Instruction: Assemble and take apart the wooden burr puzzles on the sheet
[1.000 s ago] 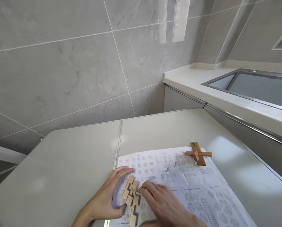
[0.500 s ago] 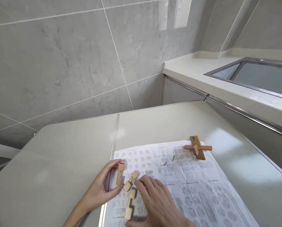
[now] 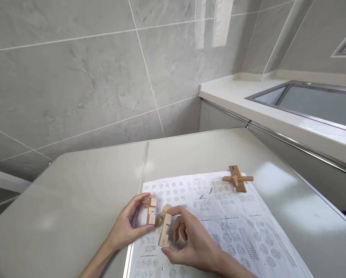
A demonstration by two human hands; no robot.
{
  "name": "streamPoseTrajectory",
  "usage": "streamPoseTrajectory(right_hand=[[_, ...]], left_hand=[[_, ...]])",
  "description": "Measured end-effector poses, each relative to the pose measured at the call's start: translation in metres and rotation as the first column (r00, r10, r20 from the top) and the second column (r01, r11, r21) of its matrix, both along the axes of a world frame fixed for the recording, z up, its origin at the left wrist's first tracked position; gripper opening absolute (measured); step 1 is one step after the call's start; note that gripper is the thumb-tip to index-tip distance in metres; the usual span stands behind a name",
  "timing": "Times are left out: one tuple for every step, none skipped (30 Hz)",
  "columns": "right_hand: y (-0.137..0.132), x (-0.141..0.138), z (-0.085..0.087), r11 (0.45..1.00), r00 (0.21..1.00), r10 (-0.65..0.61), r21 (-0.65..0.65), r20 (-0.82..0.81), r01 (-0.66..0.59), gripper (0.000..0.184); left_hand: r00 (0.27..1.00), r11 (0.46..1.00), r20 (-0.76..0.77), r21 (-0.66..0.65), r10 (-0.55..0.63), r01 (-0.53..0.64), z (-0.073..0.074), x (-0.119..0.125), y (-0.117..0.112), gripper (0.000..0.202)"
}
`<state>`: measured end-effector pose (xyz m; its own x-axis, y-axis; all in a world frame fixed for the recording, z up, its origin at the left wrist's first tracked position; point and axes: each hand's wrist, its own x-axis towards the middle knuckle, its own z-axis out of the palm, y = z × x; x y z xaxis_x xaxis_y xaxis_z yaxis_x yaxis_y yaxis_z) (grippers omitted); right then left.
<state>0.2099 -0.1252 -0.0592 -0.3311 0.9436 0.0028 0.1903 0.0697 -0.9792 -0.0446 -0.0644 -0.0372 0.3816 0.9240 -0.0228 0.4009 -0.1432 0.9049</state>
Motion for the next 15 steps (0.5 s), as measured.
streamPoseTrajectory(right_hand=[[0.001,0.001,0.001,0.998,0.998,0.001,-0.067,-0.065,-0.006,0.061],[0.002,0.002,0.001,0.993,0.993,-0.005,-0.121,-0.120,-0.009,0.060],[0.003,0.003,0.001,0.987,0.986,-0.015,-0.161,-0.166,-0.013,0.059],[0.004,0.005,0.001,0.982,0.978,-0.023,-0.188,-0.209,-0.017,0.058],[0.006,0.007,0.000,0.979,0.967,-0.029,-0.204,-0.254,-0.024,0.058],[0.008,0.009,0.000,0.976,0.952,-0.034,-0.217,-0.305,-0.035,0.058],[0.011,0.012,-0.001,0.972,0.932,-0.035,-0.228,-0.362,-0.052,0.059],[0.013,0.014,-0.002,0.968,0.904,-0.041,-0.242,-0.425,-0.070,0.061],[0.015,0.016,-0.002,0.962,0.878,-0.050,-0.260,-0.476,-0.086,0.061],[0.017,0.018,-0.003,0.955,0.854,-0.060,-0.279,-0.518,-0.102,0.062],[0.019,0.020,-0.002,0.945,0.833,-0.078,-0.306,-0.548,-0.113,0.064],[0.020,0.021,-0.002,0.932,0.815,-0.102,-0.341,-0.570,-0.122,0.065],[0.020,0.022,-0.001,0.917,0.796,-0.129,-0.378,-0.591,-0.131,0.065],[0.021,0.022,-0.001,0.898,0.776,-0.161,-0.417,-0.610,-0.141,0.063],[0.021,0.022,0.000,0.878,0.756,-0.190,-0.453,-0.626,-0.154,0.060]], left_hand=[[1.000,1.000,0.021,-0.007,-0.007,0.007,0.000,0.001,-0.002,0.077],[0.999,1.000,0.042,-0.013,-0.017,0.018,0.000,0.003,-0.004,0.078],[0.998,0.999,0.061,-0.019,-0.029,0.030,0.000,0.005,-0.007,0.078],[0.996,0.999,0.079,-0.024,-0.039,0.041,0.001,0.007,-0.009,0.077],[0.994,0.999,0.095,-0.028,-0.044,0.047,0.001,0.010,-0.012,0.077],[0.993,0.998,0.106,-0.030,-0.043,0.046,0.002,0.012,-0.014,0.075],[0.993,0.999,0.111,-0.032,-0.035,0.039,0.002,0.013,-0.016,0.074],[0.993,0.999,0.112,-0.035,-0.023,0.027,0.003,0.015,-0.018,0.072],[0.994,0.999,0.113,-0.041,-0.008,0.013,0.003,0.016,-0.019,0.071],[0.993,0.999,0.117,-0.053,0.005,0.002,0.003,0.017,-0.020,0.071],[0.992,0.998,0.126,-0.067,0.015,-0.007,0.004,0.018,-0.020,0.071],[0.990,0.997,0.139,-0.082,0.022,-0.010,0.004,0.019,-0.021,0.072],[0.988,0.995,0.150,-0.095,0.026,-0.011,0.005,0.021,-0.020,0.072],[0.988,0.994,0.155,-0.107,0.026,-0.010,0.007,0.023,-0.020,0.072],[0.988,0.993,0.153,-0.114,0.026,-0.008,0.008,0.025,-0.020,0.071]])
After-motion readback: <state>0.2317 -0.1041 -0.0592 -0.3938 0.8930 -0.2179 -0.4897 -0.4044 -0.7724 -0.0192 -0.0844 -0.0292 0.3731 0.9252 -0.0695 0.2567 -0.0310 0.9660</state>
